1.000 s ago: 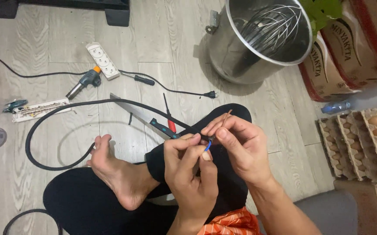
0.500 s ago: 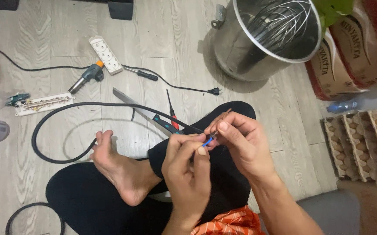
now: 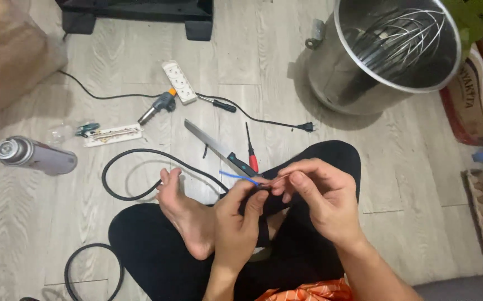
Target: Stripping electrical wires and connecting them to a plug assembly using a knife and screwdriver while sitting on the floor.
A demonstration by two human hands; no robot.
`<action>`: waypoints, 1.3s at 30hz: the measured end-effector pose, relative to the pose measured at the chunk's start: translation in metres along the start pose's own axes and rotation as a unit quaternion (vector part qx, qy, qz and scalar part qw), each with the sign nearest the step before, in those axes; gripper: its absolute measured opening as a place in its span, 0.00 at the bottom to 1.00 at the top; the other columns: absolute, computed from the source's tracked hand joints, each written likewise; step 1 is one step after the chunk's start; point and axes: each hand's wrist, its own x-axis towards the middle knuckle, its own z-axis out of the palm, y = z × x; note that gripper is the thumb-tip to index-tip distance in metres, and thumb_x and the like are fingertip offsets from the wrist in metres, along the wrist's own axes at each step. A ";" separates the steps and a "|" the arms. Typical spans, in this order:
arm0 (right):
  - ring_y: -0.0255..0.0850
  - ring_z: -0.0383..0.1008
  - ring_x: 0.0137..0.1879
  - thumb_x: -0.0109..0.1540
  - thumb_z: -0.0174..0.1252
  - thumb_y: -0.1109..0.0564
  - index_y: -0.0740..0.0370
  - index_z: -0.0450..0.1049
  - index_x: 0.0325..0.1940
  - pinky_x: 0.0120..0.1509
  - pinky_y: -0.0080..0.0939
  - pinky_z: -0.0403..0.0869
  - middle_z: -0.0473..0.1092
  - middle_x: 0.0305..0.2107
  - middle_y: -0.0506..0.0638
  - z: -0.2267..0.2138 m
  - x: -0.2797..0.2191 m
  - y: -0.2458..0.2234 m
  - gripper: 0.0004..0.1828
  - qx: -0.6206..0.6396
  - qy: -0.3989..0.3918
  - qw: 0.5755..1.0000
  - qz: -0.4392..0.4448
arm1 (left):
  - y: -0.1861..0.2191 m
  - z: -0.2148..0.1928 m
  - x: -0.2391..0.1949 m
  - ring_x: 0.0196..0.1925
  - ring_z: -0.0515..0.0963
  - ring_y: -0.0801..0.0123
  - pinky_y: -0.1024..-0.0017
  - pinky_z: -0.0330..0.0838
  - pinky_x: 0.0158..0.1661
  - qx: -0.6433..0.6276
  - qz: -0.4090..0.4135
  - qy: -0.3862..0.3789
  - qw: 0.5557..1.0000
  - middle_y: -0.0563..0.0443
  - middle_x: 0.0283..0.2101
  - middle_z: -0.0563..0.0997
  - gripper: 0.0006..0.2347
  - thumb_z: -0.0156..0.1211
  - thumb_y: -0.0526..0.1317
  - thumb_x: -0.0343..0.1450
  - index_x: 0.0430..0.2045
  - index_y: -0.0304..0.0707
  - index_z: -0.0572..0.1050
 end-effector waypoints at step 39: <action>0.35 0.65 0.20 0.68 0.53 0.54 0.61 0.67 0.27 0.27 0.33 0.69 0.64 0.14 0.47 -0.009 0.013 0.011 0.16 0.012 0.037 0.993 0.108 | 0.029 0.008 -0.003 0.25 0.82 0.79 0.81 0.78 0.27 0.001 -0.052 -0.025 0.998 0.57 0.24 0.83 0.10 0.52 0.41 0.76 0.30 0.35 0.78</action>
